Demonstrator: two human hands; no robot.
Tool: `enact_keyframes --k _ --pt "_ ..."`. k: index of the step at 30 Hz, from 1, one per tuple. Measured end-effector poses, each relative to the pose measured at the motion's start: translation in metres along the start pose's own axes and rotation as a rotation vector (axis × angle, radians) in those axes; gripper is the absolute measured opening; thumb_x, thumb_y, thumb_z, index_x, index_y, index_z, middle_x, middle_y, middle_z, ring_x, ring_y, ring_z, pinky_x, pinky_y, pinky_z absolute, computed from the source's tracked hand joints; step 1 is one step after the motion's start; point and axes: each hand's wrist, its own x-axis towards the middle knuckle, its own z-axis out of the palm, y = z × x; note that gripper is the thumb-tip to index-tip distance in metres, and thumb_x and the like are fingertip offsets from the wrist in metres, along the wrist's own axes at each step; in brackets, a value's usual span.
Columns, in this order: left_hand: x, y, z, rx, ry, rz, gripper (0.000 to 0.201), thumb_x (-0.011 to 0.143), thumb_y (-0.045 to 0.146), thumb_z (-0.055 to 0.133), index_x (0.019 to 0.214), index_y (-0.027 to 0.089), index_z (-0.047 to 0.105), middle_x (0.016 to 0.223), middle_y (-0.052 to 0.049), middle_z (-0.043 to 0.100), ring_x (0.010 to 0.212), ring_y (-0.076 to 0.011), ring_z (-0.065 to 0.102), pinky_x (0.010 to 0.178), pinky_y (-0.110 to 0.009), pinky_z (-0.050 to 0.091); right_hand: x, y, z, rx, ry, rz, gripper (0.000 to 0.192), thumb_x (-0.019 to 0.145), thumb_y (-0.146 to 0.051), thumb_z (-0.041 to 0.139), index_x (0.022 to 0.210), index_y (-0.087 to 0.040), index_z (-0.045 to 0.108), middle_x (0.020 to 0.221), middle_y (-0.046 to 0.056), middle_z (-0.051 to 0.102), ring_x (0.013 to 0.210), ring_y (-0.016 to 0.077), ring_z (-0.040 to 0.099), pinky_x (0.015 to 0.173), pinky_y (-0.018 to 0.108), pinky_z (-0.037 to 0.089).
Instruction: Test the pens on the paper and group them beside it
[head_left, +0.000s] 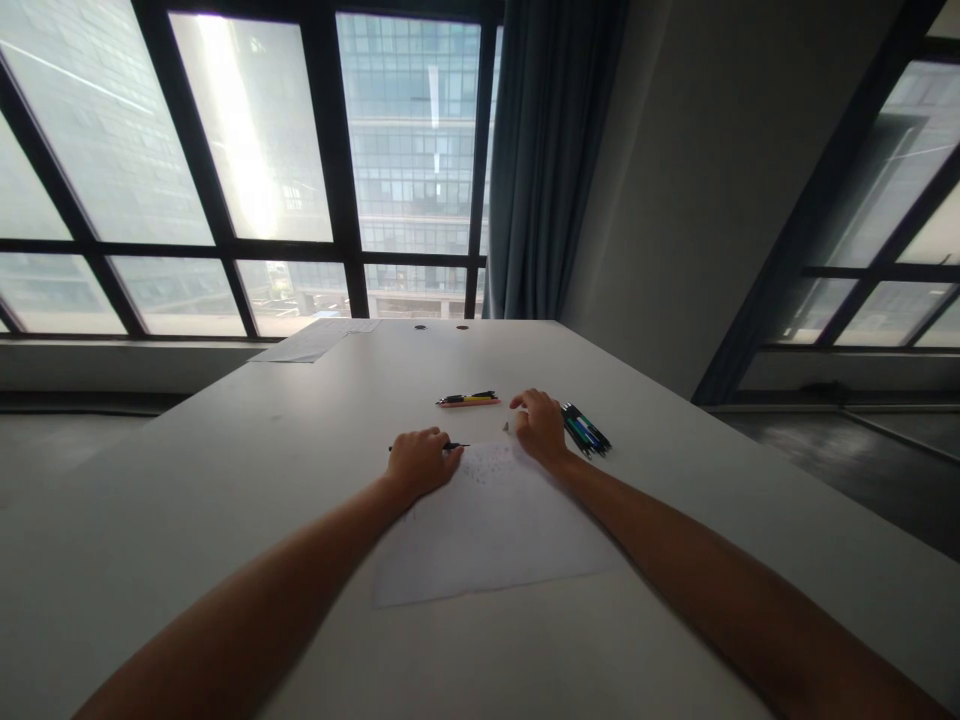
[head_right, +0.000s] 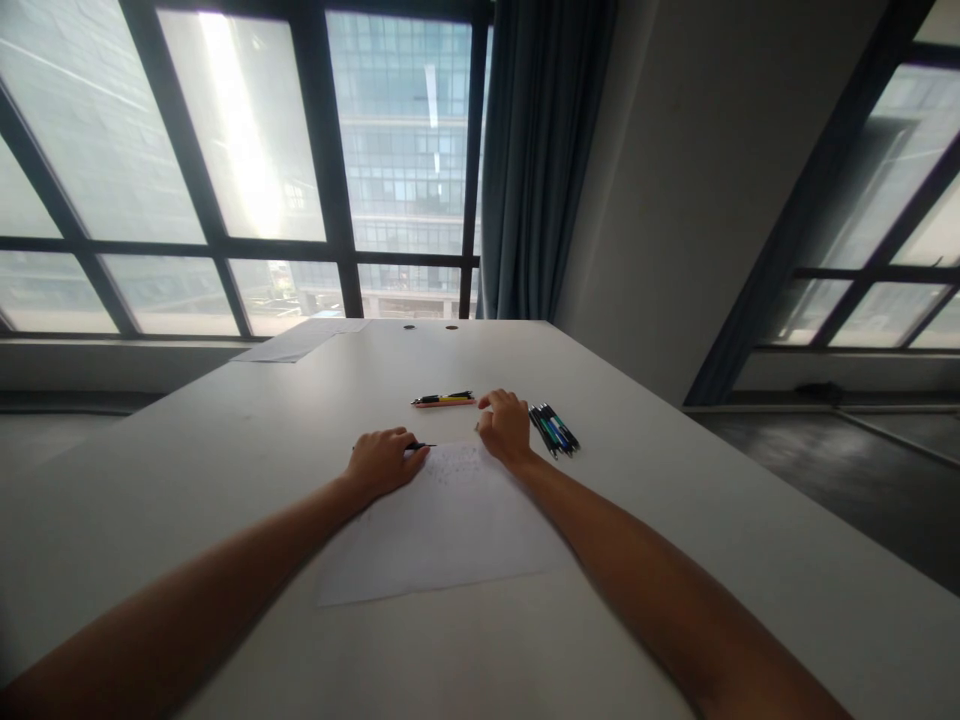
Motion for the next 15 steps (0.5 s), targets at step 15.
enact_keyframes --k 15 --pt "-0.002 -0.003 0.005 -0.079 0.193 0.114 0.033 0.093 0.044 0.044 0.095 0.020 0.067 0.089 -0.006 0.067 0.082 -0.0215 0.063 0.071 -0.033 0.044 -0.018 -0.038 0.005 0.266 -0.187 -0.487 0.009 0.089 -0.023 0.056 0.085 -0.019 0.064 0.091 0.006 0.066 0.088 0.0204 0.057 0.081 0.036 0.041"
